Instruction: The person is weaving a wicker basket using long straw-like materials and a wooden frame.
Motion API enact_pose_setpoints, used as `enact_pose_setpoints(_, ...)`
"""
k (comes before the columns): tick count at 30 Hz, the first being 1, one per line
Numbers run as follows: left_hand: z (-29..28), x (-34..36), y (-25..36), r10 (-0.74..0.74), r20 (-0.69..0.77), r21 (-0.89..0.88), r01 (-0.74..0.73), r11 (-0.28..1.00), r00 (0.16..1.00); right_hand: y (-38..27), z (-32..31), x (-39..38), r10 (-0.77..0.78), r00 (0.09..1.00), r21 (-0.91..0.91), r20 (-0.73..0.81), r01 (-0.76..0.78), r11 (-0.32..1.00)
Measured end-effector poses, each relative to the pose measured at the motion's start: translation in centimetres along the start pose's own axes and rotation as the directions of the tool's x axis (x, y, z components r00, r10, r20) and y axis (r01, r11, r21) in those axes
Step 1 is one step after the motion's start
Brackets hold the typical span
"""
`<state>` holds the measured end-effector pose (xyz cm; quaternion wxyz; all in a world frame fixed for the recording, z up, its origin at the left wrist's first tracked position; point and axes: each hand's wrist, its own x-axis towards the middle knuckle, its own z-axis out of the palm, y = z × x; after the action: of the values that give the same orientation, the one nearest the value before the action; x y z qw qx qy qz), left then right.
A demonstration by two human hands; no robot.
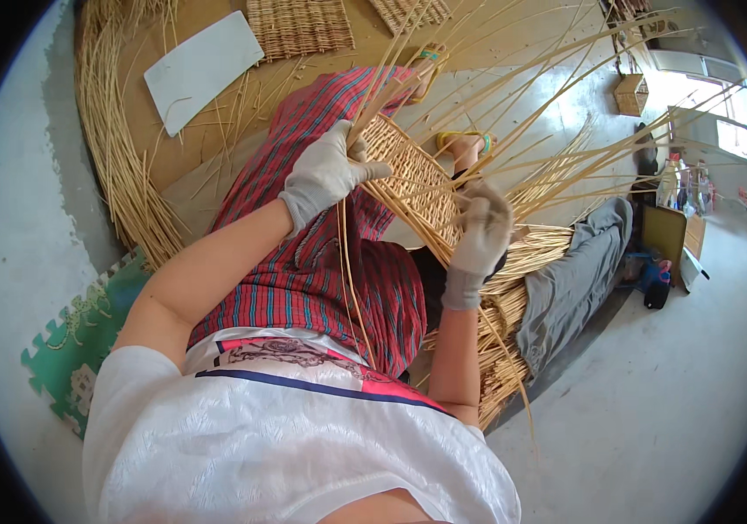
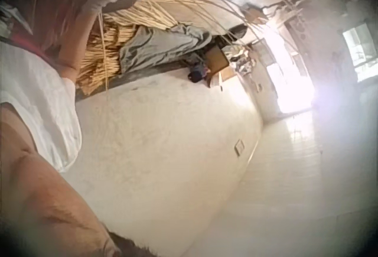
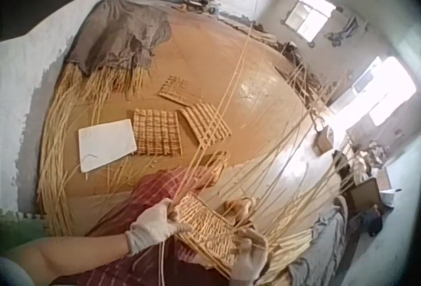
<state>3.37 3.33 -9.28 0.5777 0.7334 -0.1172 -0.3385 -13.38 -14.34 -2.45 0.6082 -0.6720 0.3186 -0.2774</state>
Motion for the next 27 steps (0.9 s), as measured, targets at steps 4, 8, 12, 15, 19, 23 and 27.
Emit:
enact_pose_setpoints(4, 0.0, -0.7, 0.8, -0.037, -0.065, 0.069, 0.041, 0.997, 0.997, -7.8, 4.2, 3.1, -0.418, 0.901, -0.486, 0.119, 0.42, 0.766)
enact_pose_setpoints(8, 0.8, -0.6, -0.9, 0.039, -0.11, 0.018, -0.037, 0.999, 0.993, -11.2, 5.8, 1.9, -0.655, 0.652, -0.573, -0.382, 0.39, 0.721)
enact_pose_setpoints(12, 0.0, -0.8, 0.8, -0.041, -0.062, 0.055, 0.045, 0.997, 0.997, -3.9, 7.0, 6.5, 0.044, 0.989, -0.959, 0.144, 0.129, 0.251)
enact_pose_setpoints(15, 0.1, -0.9, 1.2, 0.039, -0.047, 0.166, -0.031, 0.986, 0.998, -1.1, 11.1, 10.1, -0.2, 0.877, -0.61, 0.437, 0.452, 0.651)
enact_pose_setpoints(19, -0.8, -1.2, 1.7, 0.009, -0.069, 0.166, 0.003, 0.986, 0.998, -2.6, 13.2, 10.0, 0.001, 0.965, -0.632, 0.263, 0.171, 0.756)
enact_pose_setpoints(23, -1.4, -4.2, 3.4, 0.332, -0.167, 0.529, -0.2, 0.825, 0.928, -2.8, 11.2, 11.0, 0.063, 0.939, -0.463, 0.339, 0.108, 0.88)
enact_pose_setpoints(27, -0.9, -4.5, 5.8, 0.702, 0.434, 0.686, -0.713, 0.149, 0.565, -3.0, 10.7, 10.9, 0.117, 0.935, -0.434, 0.334, 0.043, 0.9)
